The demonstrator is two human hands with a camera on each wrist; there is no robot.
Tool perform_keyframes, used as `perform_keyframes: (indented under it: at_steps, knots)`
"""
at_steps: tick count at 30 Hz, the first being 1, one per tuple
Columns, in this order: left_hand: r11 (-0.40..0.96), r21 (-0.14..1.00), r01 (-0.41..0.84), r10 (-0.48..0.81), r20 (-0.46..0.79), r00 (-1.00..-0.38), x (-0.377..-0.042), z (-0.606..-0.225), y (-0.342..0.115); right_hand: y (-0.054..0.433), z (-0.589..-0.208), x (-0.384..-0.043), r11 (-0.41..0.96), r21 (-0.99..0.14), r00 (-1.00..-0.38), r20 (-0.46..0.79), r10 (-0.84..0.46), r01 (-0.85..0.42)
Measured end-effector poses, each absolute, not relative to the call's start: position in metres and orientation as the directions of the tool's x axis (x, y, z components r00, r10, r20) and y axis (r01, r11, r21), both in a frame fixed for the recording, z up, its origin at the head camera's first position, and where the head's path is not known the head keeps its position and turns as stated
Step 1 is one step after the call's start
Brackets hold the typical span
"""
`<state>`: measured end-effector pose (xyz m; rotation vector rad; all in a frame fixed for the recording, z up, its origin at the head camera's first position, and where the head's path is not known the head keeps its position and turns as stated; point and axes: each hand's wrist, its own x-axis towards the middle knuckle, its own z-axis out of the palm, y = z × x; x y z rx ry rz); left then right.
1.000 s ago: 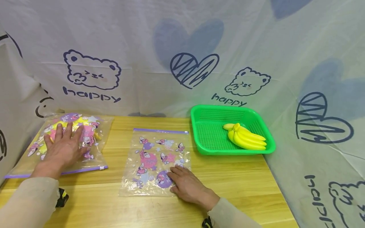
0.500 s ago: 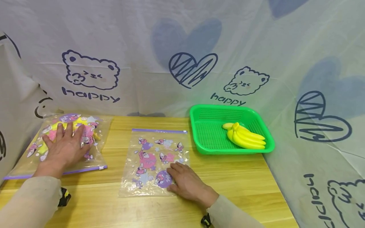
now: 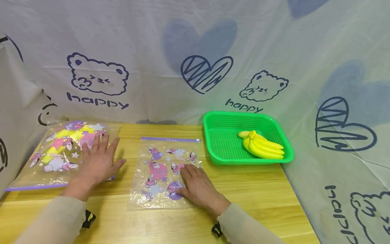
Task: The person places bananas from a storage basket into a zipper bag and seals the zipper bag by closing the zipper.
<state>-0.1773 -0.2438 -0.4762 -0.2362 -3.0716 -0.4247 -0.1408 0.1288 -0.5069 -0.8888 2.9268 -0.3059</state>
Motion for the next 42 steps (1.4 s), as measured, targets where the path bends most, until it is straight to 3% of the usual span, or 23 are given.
perform_keyframes:
  at_steps: [8,19,30,42]
  knots:
    - [0.926,0.327,0.191,0.193,0.025,-0.981,-0.168,-0.486,-0.199,0.125,-0.514,-0.147,0.835,-0.213,-0.853,-0.017,-0.522,-0.507]
    - [0.876,0.372,0.307,0.330,0.000,-0.944,-0.153,-0.509,-0.169,0.125,-0.523,-0.153,0.866,-0.215,-0.878,-0.068,-0.474,-0.451]
    - [0.884,0.328,0.334,0.366,-0.041,-0.930,-0.142,-0.521,-0.168,0.125,-0.522,-0.145,0.866,-0.219,-0.874,-0.094,-0.477,-0.449]
    - [0.897,0.289,0.334,0.361,-0.044,-0.931,-0.140,-0.516,-0.182,0.121,-0.520,-0.110,0.832,-0.148,-0.829,-0.102,-0.550,-0.535]
